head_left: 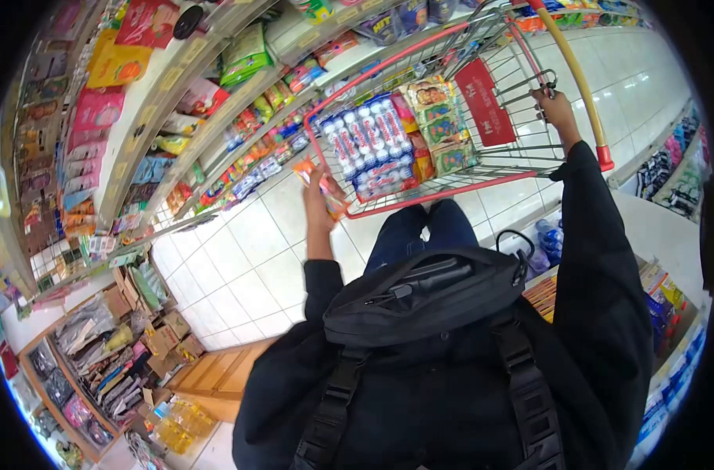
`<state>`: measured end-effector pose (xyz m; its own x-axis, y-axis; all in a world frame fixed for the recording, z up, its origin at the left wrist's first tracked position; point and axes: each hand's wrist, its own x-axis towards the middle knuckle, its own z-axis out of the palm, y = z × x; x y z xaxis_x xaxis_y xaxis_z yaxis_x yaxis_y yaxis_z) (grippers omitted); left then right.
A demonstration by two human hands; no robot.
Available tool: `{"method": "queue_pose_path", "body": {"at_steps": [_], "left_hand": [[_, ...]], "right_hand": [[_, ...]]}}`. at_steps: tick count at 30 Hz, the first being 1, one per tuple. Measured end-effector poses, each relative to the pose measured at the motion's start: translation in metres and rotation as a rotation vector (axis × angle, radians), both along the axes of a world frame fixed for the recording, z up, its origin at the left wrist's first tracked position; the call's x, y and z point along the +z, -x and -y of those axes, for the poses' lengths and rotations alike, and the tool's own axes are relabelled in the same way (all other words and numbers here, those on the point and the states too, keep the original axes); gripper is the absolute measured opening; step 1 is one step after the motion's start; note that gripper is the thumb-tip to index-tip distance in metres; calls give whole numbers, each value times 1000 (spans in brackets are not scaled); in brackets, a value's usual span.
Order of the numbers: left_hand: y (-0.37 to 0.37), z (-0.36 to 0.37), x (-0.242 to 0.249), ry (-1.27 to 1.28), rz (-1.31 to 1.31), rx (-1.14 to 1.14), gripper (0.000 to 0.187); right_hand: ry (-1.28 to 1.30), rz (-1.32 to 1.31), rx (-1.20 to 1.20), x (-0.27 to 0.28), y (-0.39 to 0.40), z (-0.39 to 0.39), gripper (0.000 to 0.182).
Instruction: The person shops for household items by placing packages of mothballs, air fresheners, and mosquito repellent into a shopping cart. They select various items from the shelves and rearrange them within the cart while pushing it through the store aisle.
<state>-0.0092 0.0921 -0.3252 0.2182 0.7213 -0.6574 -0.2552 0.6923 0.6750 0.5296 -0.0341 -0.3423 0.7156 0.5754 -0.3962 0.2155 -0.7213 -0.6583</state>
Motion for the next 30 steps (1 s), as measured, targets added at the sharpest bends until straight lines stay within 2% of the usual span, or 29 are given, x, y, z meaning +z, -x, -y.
{"method": "queue_pose_path", "body": {"at_steps": [1, 4, 7, 11, 16, 19, 22, 24, 25, 26, 29, 30], "left_hand": [[2, 20, -2, 127, 84, 122, 38], [10, 63, -2, 129, -5, 93, 52], [11, 69, 15, 75, -51, 48, 55], [4, 61, 4, 42, -65, 166, 53], [-20, 62, 11, 63, 191, 218, 64], [-45, 61, 20, 90, 227, 252, 66], [-53, 56, 13, 68, 252, 173, 57], [-43, 49, -33, 37, 54, 143, 48], [-44, 45, -36, 21, -44, 135, 44], [-42, 43, -37, -23, -92, 131, 30], [-37, 28, -47, -386, -685, -345, 32], [-18, 22, -94, -643, -790, -390, 41]], "right_hand": [[-7, 8, 4, 0, 1, 0, 39], [-31, 21, 29, 7, 5, 0, 39], [22, 32, 20, 4, 3, 0, 39], [44, 52, 27, -2, -1, 1, 38], [-6, -10, 11, 11, 11, 2, 40], [13, 8, 55, 13, 10, 2, 41], [-11, -21, 62, 18, 12, 2, 43], [-29, -53, 76, 9, 8, 6, 45], [-28, -50, 74, 8, 7, 7, 45], [-28, -44, 74, 7, 7, 8, 45], [-9, -45, 85, 4, -2, 3, 44], [1, -45, 82, 14, 2, 2, 44]]}}
